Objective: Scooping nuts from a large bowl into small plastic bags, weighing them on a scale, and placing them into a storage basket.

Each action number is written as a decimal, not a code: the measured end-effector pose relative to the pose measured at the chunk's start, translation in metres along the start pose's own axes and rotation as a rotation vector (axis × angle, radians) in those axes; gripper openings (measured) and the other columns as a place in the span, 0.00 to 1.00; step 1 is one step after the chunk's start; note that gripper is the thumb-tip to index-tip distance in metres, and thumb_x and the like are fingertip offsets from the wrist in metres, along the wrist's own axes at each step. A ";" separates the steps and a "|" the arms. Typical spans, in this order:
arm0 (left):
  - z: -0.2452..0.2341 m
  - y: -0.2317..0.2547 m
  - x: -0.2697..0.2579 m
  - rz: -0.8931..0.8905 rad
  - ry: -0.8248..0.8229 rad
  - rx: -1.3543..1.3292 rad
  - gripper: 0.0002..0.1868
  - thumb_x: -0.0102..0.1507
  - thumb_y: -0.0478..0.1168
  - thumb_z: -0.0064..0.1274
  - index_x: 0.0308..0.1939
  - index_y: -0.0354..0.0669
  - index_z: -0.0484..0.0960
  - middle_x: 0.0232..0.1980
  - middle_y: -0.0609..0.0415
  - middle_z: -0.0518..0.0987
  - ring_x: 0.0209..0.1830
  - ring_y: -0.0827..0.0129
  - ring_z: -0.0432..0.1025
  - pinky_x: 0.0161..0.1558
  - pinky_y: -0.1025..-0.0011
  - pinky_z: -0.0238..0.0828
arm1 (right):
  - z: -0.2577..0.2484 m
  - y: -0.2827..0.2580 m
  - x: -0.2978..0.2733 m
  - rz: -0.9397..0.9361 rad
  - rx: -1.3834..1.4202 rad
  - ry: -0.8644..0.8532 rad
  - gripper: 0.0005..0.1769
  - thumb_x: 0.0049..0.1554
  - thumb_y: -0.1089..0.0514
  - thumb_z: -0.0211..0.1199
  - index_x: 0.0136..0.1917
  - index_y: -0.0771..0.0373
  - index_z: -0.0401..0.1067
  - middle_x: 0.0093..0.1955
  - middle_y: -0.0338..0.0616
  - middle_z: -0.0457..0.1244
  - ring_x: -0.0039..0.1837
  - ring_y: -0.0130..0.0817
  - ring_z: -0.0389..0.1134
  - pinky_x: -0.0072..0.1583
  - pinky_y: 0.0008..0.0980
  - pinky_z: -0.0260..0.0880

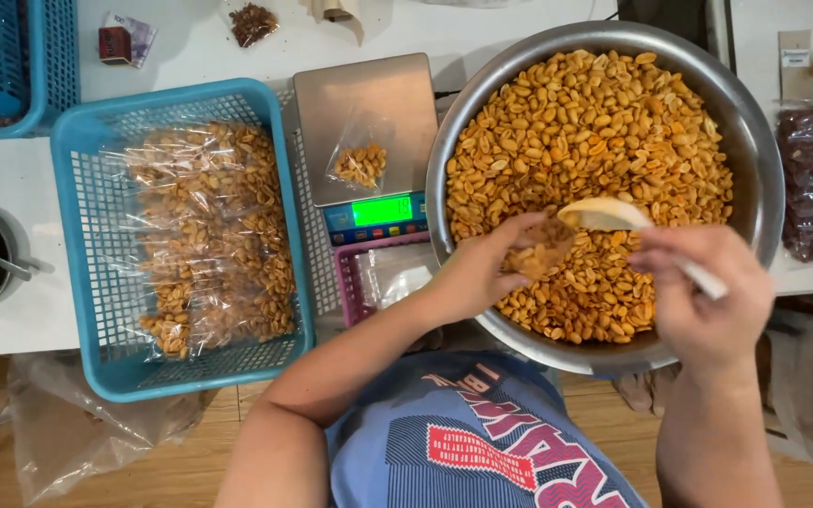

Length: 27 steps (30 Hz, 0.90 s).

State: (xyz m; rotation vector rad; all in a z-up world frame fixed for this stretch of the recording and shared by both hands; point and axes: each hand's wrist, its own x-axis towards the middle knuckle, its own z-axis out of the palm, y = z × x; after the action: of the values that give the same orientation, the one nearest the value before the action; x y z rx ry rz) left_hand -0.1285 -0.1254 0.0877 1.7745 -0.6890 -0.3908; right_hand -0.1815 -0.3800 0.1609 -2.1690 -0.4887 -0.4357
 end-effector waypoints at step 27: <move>-0.196 -0.146 -0.317 -0.960 0.913 1.302 0.27 0.54 0.61 0.64 0.46 0.46 0.83 0.48 0.46 0.81 0.48 0.46 0.73 0.44 0.50 0.61 | 0.040 0.015 -0.040 0.281 -0.102 -0.050 0.12 0.88 0.72 0.47 0.73 0.89 0.62 0.50 0.77 0.63 0.48 0.60 0.69 0.56 0.55 0.75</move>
State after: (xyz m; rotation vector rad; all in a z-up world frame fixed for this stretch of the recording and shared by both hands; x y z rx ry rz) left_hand -0.2230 0.2497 -0.0156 3.0765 0.8557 0.4132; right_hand -0.2036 -0.3637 0.1090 -2.3087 -0.1856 -0.2566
